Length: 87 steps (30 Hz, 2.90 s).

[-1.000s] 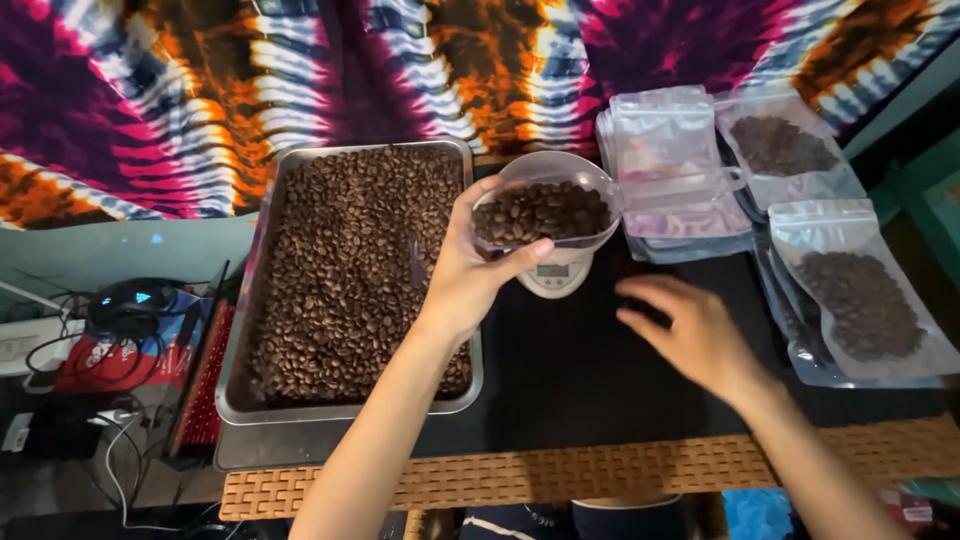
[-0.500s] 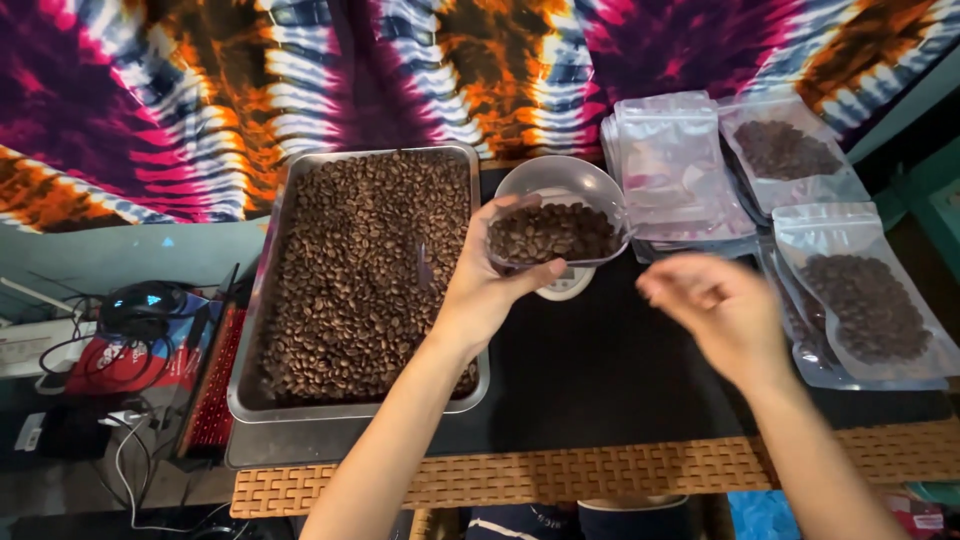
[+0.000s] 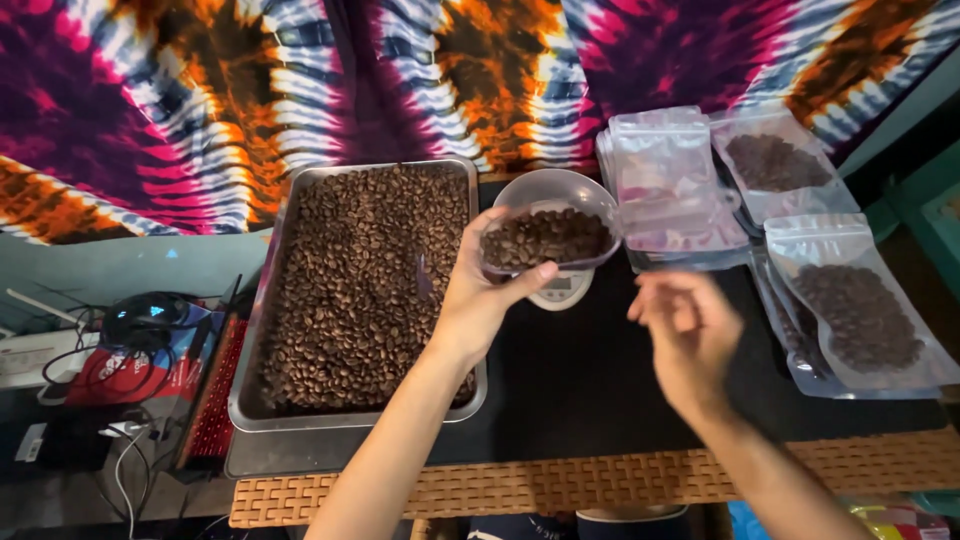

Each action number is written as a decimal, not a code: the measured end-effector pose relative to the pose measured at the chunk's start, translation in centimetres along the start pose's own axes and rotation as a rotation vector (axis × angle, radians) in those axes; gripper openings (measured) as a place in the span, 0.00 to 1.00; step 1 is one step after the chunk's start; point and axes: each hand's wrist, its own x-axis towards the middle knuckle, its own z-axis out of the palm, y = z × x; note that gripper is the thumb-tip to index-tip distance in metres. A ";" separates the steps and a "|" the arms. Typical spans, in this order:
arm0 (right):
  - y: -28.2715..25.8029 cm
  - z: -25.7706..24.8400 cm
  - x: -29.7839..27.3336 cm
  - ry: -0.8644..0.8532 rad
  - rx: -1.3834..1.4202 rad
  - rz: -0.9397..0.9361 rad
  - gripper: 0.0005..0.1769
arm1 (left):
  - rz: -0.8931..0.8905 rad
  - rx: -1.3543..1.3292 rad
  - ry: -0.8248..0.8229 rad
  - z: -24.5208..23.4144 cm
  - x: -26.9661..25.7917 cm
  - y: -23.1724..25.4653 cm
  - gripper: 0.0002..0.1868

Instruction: Measuring roasted coffee beans on a digital scale using a scoop and then transferring them into plastic bags for packaging.

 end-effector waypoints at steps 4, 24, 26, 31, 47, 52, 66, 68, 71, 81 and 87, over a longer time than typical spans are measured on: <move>1.7 1.3 -0.5 -0.092 0.328 0.197 0.19 | -0.004 -0.059 0.003 -0.8 0.6 -0.8 0.52; 4.2 0.0 5.5 0.072 0.549 0.104 0.22 | 0.618 1.455 -0.142 -2.2 -0.3 2.7 0.15; 4.7 -0.4 5.9 0.096 0.557 0.112 0.23 | 0.600 1.531 -0.202 -2.6 -0.1 2.1 0.14; 0.8 -0.5 5.9 0.048 0.463 0.094 0.29 | 0.657 1.529 -0.241 -2.9 -0.1 1.6 0.13; 7.3 -1.0 6.4 -0.018 0.321 0.075 0.33 | 0.647 1.501 -0.226 -2.4 -0.5 2.0 0.15; 4.7 -0.7 6.0 -0.028 0.312 0.128 0.35 | 0.617 1.488 -0.238 -2.1 -0.7 2.4 0.15; 1.7 -0.8 5.8 -0.036 0.301 0.128 0.36 | 0.655 1.507 -0.222 -2.8 -0.2 1.8 0.15; 1.8 -0.8 5.7 -0.034 0.301 0.129 0.36 | 0.657 1.504 -0.219 -2.8 -0.3 1.7 0.15; 2.7 -0.7 5.8 -0.034 0.311 0.130 0.36 | 0.669 1.504 -0.220 -3.0 -0.2 1.6 0.15; 9.5 -1.9 6.7 -0.014 0.357 0.145 0.34 | 0.678 1.494 -0.233 -2.9 -0.2 1.8 0.15; 8.9 -1.9 6.7 0.003 0.344 0.130 0.32 | 0.681 1.498 -0.233 -2.9 -0.2 1.7 0.15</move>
